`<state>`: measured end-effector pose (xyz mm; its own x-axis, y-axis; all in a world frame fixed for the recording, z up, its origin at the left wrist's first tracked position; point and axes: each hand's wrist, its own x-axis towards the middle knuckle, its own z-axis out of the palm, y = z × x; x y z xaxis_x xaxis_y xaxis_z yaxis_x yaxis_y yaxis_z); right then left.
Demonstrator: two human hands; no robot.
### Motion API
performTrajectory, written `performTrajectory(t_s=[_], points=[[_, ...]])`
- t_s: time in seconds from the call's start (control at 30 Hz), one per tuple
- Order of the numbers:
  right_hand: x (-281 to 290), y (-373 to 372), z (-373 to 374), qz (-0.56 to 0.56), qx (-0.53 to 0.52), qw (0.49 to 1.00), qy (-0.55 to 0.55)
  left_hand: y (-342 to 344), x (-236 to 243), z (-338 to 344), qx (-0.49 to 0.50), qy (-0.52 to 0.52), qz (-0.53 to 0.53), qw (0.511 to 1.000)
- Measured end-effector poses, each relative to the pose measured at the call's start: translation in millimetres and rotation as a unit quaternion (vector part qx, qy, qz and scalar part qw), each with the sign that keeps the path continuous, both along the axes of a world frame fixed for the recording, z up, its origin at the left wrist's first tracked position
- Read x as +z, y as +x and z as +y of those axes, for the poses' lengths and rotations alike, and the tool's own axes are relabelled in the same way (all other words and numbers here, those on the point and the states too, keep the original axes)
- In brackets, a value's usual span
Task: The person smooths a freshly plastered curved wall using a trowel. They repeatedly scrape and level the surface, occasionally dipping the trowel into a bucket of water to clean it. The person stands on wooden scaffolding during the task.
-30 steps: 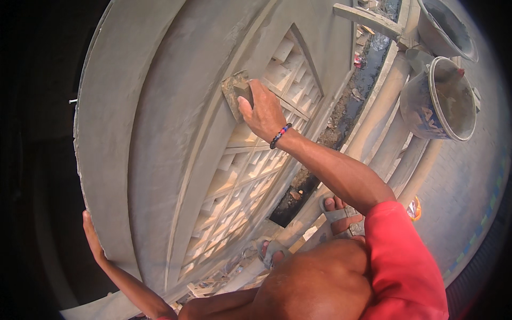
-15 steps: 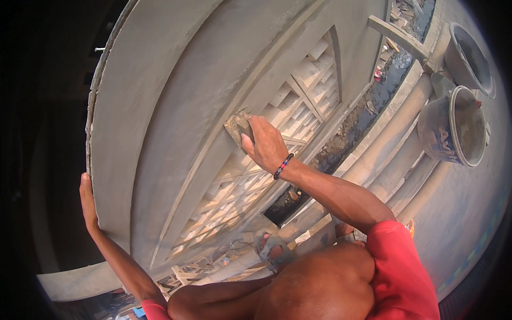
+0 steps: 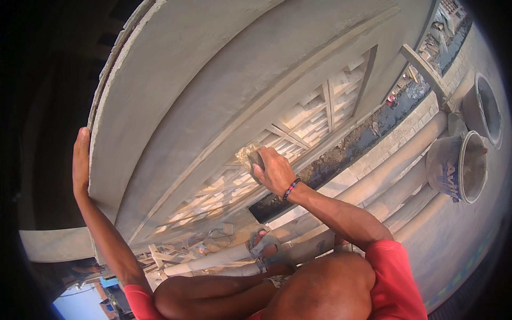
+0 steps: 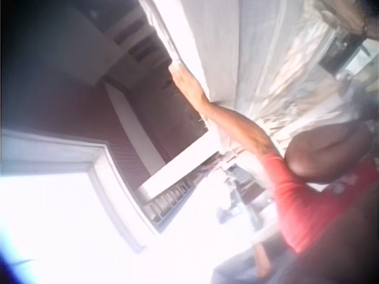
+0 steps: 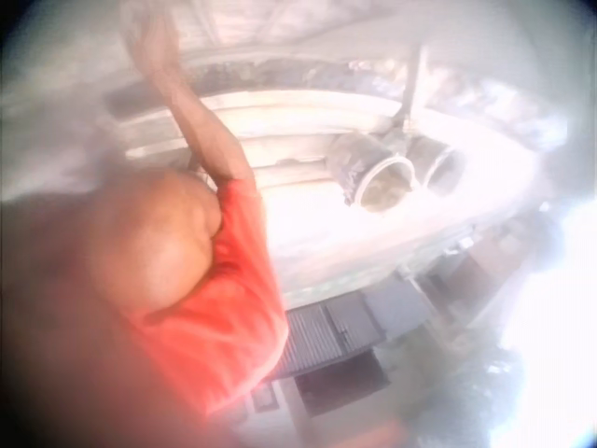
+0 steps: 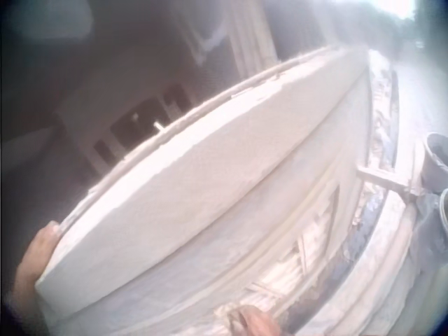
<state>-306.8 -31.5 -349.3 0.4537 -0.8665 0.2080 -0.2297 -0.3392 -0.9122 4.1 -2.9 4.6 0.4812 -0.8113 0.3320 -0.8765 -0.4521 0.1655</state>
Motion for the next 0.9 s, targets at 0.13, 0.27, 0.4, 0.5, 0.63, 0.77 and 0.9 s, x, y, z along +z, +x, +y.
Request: performTrajectory(t_s=[0.13, 0.27, 0.4, 0.5, 0.63, 0.77, 0.9], points=[[51, -49, -9, 0.027, -0.006, 0.998, -0.052, -12, 4, 4, 0.024, 0.002, 0.000, 1.000], [124, -87, -58, 0.127, 0.058, 0.964, -0.228, -13, 0, 0, 0.022, -0.016, 0.028, 0.999], [144, -71, -85, 0.229, 0.131, 0.902, -0.342, -10, -4, -1, 0.031, -0.026, 0.013, 0.999], [148, -42, -87, 0.251, 0.157, 0.877, -0.378, 7, -6, 1, 0.016, -0.013, 0.013, 1.000], [146, -37, -100, 0.258, 0.175, 0.868, -0.386, 22, -5, 2, 0.001, -0.010, 0.007, 1.000], [135, -67, -127, 0.307, 0.158, 0.849, -0.400, 9, -7, 1, 0.018, -0.034, -0.018, 0.999], [148, -107, -167, 0.369, 0.150, 0.858, -0.323, 3, -5, 1, 0.013, -0.025, -0.010, 1.000]])
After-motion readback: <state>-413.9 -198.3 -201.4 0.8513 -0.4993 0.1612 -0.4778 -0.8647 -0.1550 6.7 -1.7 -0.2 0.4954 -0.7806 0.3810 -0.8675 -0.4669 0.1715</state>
